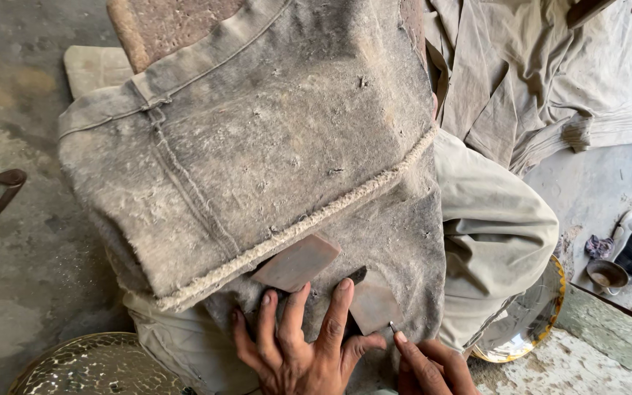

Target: The person uses a small hammer to strike a metal plate, creating a textured pattern. They then use a wooden mallet to continue hammering the plate, focusing on different areas to refine the design.

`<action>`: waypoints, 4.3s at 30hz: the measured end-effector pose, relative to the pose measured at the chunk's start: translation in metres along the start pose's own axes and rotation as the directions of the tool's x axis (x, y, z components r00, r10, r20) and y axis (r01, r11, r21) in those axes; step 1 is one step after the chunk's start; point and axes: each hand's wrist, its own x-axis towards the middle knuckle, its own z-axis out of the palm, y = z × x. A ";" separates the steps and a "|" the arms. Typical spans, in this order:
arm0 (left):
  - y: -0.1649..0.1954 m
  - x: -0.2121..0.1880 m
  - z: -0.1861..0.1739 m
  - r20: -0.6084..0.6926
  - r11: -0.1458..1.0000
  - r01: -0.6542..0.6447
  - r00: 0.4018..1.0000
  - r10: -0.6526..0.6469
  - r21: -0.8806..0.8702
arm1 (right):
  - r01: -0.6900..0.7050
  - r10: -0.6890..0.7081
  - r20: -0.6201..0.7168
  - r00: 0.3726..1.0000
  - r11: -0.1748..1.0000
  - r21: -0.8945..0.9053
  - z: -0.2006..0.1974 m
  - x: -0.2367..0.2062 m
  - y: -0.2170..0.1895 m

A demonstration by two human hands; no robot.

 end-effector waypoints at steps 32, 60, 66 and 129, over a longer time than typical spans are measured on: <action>0.004 -0.014 -0.038 0.021 0.996 -0.083 0.996 0.083 -0.034 | 0.112 -0.112 -0.041 0.993 0.994 0.007 -0.062 0.066 -0.088; -0.008 -0.011 -0.039 -0.015 0.995 -0.077 0.997 0.076 -0.067 | 0.053 -0.053 0.022 0.998 0.999 -0.002 -0.055 0.064 -0.102; -0.011 -0.012 -0.041 -0.006 0.995 -0.076 0.997 0.076 -0.061 | 0.123 -0.123 0.000 0.992 0.992 0.003 -0.058 0.072 -0.113; -0.004 -0.010 -0.027 0.009 0.995 -0.101 0.995 0.101 -0.023 | 0.097 -0.098 0.010 0.995 0.995 0.028 -0.060 0.083 -0.093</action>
